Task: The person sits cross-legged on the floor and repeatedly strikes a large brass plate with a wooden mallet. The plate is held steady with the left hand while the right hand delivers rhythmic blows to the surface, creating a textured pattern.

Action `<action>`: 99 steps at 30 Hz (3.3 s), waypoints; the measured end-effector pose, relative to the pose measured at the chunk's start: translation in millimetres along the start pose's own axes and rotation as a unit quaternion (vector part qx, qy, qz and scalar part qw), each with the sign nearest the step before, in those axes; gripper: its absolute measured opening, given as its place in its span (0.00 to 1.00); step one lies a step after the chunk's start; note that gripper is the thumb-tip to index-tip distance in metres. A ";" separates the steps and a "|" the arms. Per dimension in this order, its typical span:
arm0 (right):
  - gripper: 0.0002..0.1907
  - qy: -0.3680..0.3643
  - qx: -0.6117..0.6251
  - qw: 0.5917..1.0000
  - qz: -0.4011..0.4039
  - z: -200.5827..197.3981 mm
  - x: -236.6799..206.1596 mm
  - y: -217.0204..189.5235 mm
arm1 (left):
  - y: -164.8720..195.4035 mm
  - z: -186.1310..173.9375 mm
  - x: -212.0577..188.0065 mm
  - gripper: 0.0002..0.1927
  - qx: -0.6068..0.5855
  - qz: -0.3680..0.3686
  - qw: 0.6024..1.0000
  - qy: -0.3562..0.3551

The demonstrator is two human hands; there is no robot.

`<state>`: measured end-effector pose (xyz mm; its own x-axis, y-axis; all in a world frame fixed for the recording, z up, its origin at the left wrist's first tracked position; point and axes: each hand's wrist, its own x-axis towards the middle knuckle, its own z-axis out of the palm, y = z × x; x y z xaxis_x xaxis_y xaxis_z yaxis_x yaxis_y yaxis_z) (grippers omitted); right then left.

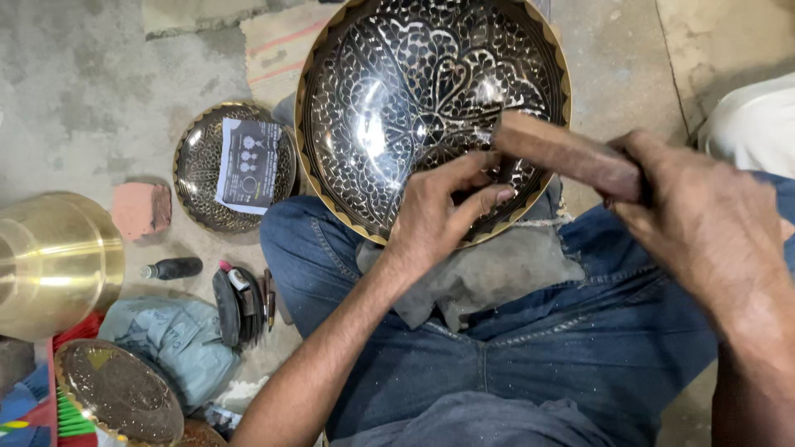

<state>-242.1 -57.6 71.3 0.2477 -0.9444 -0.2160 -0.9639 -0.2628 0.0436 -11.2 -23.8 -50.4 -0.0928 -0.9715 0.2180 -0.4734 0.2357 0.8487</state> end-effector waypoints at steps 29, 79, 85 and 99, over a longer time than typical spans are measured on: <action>0.19 -0.001 0.092 0.994 -0.055 14.1 9.4 29.0 | 11.3 -8.7 1.1 0.26 -0.014 -0.050 0.998 -0.027; 0.26 0.108 0.142 0.983 -0.039 20.2 -7.9 6.8 | 19.3 -31.9 0.2 0.22 -0.012 -0.025 0.999 -0.039; 0.16 0.129 0.094 0.986 -0.052 23.6 -6.4 14.8 | 21.3 -30.0 -2.6 0.22 -0.020 -0.047 0.998 -0.044; 0.15 0.199 0.303 0.929 -0.070 20.3 -5.2 6.1 | 12.9 -25.9 -6.7 0.22 -0.037 -0.052 0.997 -0.033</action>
<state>-251.2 -50.3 52.9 0.2756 -0.9389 0.2060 -0.7671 -0.3440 -0.5415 6.0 -13.6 -28.4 -0.1054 -0.9897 0.0967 -0.4185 0.1323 0.8985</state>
